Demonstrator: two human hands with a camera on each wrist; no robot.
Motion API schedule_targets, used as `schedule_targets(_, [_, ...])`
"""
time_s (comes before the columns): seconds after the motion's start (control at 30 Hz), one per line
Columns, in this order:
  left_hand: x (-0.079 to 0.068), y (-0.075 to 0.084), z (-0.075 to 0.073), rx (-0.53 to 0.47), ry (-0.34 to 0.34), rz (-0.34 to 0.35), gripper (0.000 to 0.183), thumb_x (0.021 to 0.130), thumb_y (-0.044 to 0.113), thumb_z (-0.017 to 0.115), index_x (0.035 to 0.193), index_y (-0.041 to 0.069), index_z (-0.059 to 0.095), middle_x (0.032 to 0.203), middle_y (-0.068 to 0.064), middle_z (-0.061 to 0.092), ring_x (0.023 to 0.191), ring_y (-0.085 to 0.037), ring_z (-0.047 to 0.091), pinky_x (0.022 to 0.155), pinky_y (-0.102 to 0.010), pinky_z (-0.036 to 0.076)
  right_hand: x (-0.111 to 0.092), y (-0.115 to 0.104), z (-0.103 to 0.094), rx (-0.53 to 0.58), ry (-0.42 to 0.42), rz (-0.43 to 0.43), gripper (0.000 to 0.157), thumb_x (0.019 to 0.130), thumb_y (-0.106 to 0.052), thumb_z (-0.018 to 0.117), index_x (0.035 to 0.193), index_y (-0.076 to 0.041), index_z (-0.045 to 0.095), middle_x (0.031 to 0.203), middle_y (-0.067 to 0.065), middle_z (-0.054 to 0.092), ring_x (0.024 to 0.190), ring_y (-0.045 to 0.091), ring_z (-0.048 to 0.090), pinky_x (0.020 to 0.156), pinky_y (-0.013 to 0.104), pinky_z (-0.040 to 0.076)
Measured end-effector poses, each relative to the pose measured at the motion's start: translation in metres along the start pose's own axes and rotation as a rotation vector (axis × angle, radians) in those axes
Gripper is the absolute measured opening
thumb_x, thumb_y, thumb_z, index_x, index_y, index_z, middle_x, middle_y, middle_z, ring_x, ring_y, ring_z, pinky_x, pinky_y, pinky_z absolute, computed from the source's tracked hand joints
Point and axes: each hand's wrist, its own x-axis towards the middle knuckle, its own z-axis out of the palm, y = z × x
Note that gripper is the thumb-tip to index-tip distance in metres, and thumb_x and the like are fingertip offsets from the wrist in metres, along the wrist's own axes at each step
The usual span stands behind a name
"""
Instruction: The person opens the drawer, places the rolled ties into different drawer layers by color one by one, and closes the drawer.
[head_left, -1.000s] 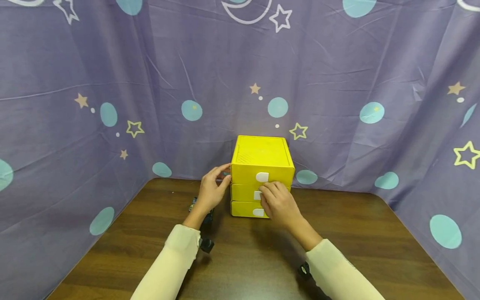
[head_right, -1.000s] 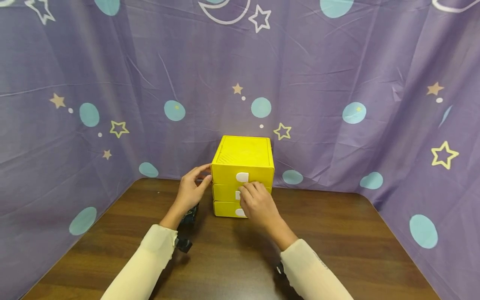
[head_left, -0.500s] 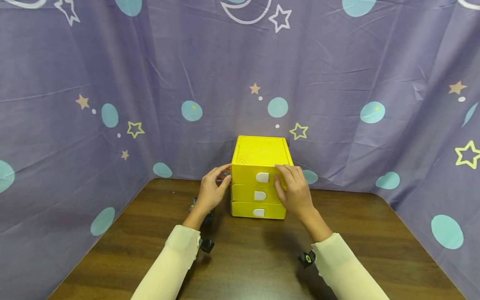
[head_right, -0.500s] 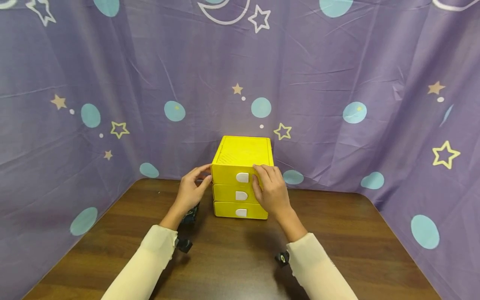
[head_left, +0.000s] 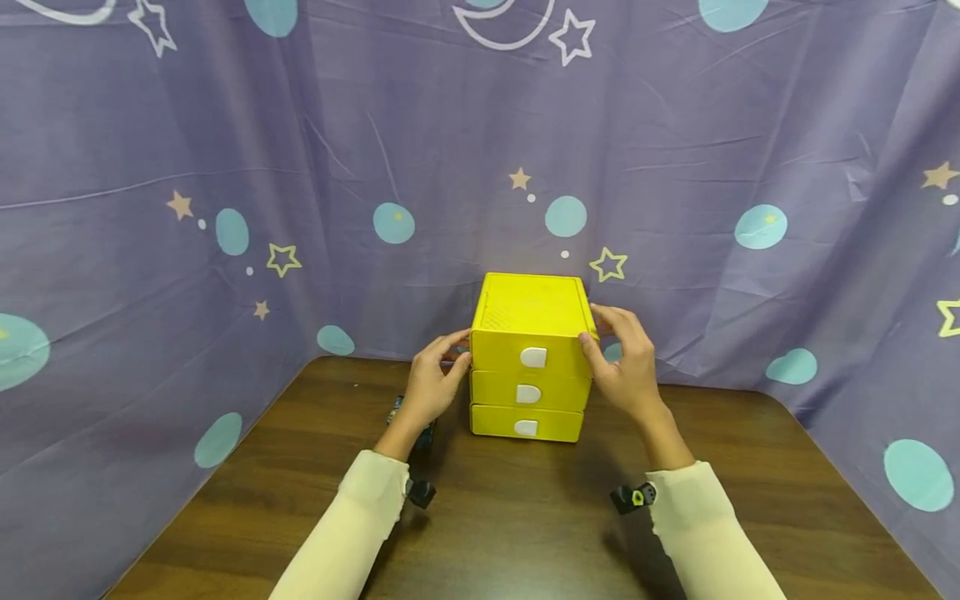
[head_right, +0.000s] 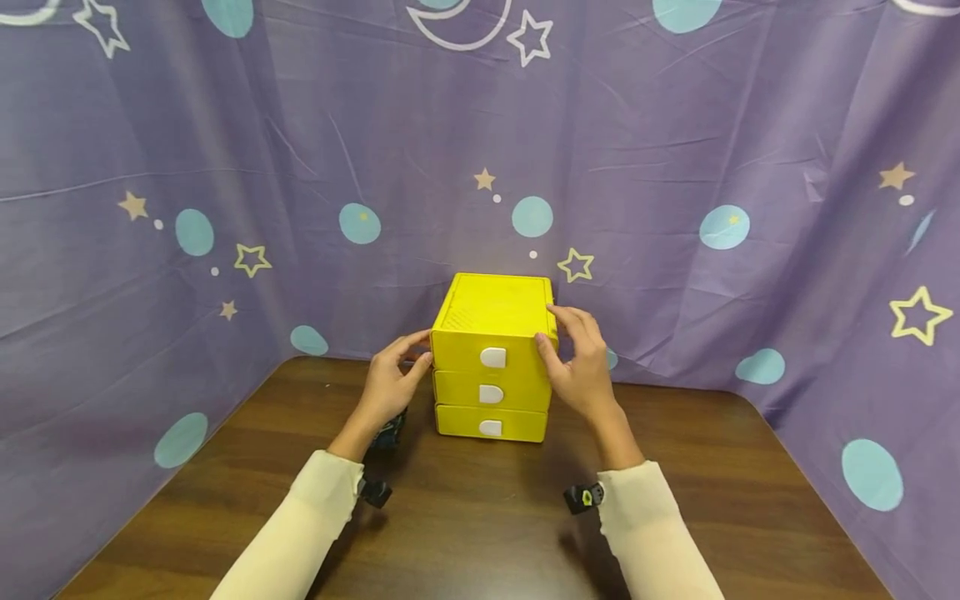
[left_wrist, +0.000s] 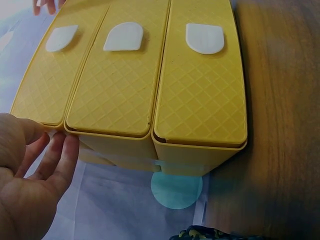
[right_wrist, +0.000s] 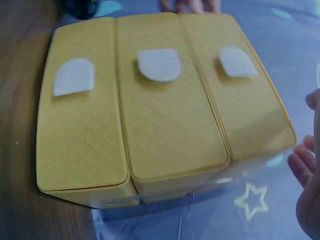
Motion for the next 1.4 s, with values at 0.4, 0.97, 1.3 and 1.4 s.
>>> schedule_targets(0.4, [-0.001, 0.003, 0.010, -0.018, -0.022, -0.002, 0.038, 0.103, 0.013, 0.063, 0.141, 0.013, 0.062, 0.117, -0.007, 0.067, 0.094, -0.020, 0.069, 0.082, -0.040, 0.061, -0.010, -0.007, -0.025, 0.315, -0.026, 0.239, 0.037, 0.086, 0.023, 0.065, 0.122, 0.020, 0.062, 0.109, 0.041, 0.062, 0.098, 0.033, 0.068, 0.091, 0.023, 0.055])
schedule_targets(0.97, [-0.007, 0.004, 0.008, -0.022, 0.000, -0.015, 0.037, 0.101, 0.008, 0.064, 0.138, 0.008, 0.063, 0.116, -0.012, 0.068, 0.093, -0.028, 0.070, 0.078, -0.041, 0.061, -0.028, 0.010, -0.023, 0.268, -0.118, 0.247, 0.037, 0.086, 0.020, 0.070, 0.123, 0.013, 0.068, 0.121, 0.028, 0.068, 0.103, 0.006, 0.069, 0.089, 0.025, 0.056])
schedule_targets(1.3, [-0.002, 0.019, -0.004, 0.063, 0.092, 0.051, 0.034, 0.101, 0.008, 0.063, 0.134, 0.001, 0.063, 0.108, -0.013, 0.069, 0.086, -0.022, 0.071, 0.071, -0.032, 0.061, -0.012, -0.022, -0.023, 0.194, -0.129, 0.263, 0.034, 0.086, 0.018, 0.070, 0.119, 0.016, 0.067, 0.119, 0.029, 0.069, 0.099, 0.026, 0.072, 0.088, 0.039, 0.057])
schedule_targets(1.4, [-0.002, 0.024, -0.005, 0.094, 0.099, 0.088, 0.032, 0.100, 0.006, 0.063, 0.132, -0.001, 0.061, 0.107, -0.015, 0.068, 0.084, -0.022, 0.070, 0.070, -0.030, 0.060, -0.011, -0.023, -0.022, 0.189, -0.118, 0.256, 0.034, 0.086, 0.019, 0.071, 0.119, 0.016, 0.067, 0.118, 0.029, 0.069, 0.098, 0.027, 0.073, 0.087, 0.036, 0.058])
